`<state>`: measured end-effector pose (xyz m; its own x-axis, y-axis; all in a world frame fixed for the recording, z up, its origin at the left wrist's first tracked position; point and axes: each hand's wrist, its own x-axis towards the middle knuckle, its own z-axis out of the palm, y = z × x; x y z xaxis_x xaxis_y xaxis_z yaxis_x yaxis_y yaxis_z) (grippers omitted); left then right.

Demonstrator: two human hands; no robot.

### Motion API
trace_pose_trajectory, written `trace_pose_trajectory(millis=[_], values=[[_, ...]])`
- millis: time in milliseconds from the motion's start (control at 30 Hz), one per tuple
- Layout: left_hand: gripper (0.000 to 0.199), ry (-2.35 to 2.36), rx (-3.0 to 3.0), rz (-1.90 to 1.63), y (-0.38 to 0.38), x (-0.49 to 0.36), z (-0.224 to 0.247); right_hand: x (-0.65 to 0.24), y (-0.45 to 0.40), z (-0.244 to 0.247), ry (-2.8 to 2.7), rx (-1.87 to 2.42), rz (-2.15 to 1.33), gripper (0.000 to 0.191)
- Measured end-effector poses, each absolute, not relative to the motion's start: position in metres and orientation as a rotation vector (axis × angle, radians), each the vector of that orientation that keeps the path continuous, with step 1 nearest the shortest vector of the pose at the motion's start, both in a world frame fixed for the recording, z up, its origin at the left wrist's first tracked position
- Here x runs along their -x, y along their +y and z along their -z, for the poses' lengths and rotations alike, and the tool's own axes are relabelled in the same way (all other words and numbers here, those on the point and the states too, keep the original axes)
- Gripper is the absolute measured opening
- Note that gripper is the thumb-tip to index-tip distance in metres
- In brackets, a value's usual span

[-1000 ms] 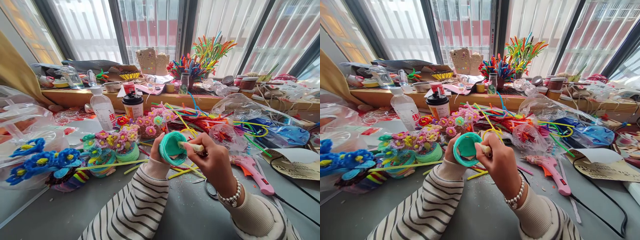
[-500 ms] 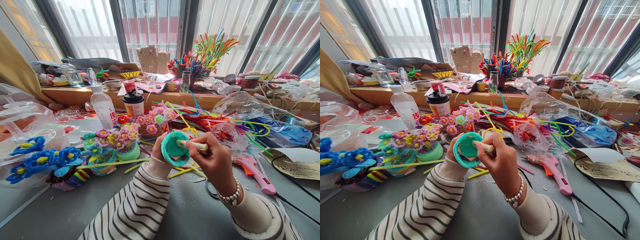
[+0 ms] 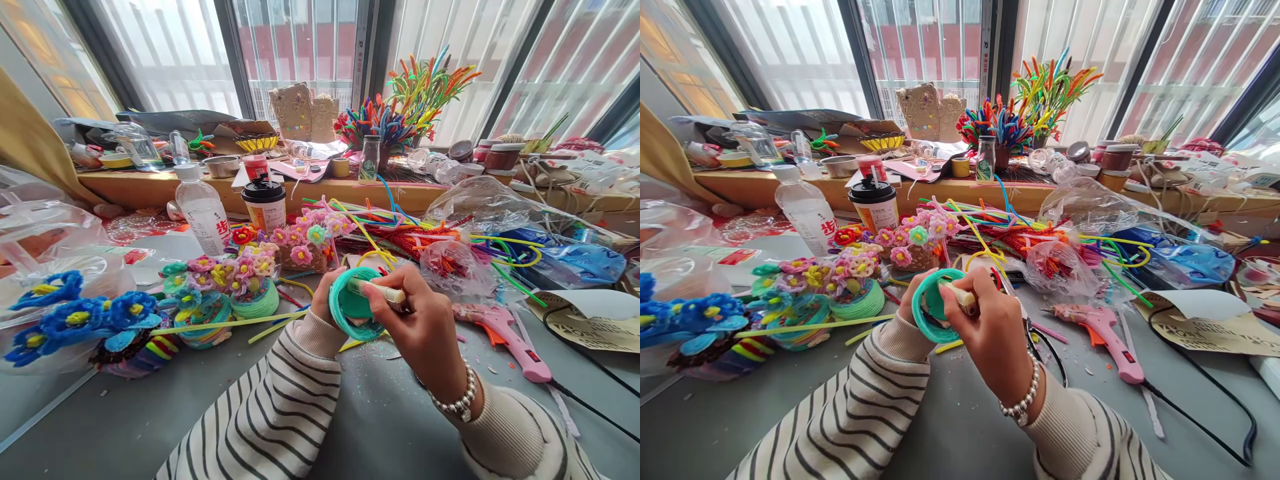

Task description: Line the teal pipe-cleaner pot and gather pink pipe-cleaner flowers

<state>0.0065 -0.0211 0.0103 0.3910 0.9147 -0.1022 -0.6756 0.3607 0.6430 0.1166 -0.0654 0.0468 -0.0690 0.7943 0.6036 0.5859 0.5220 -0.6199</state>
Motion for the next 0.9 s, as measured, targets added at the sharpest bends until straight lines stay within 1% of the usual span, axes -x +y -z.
trace_pose_trajectory(millis=[133,333,467,900], values=[[0.037,0.439,-0.539,-1.01,-0.0232,-0.006,-0.0139,-0.1131,-0.0708,-0.0477,-1.788,1.151,-0.313,0.014],[0.032,0.514,-0.53,-1.184,-0.0217,-0.0077,-0.0151,-0.1178,-0.0698,-0.0504,-1.737,1.202,-0.093,0.013],[0.032,0.571,-0.557,-1.132,-0.0229,-0.0101,-0.0144,-0.1171,-0.0687,-0.0474,-1.734,1.234,-0.049,0.013],[0.031,0.607,-0.588,-1.124,-0.0249,-0.0078,-0.0162,-0.1171,-0.0675,-0.0436,-1.723,1.167,-0.377,0.013]])
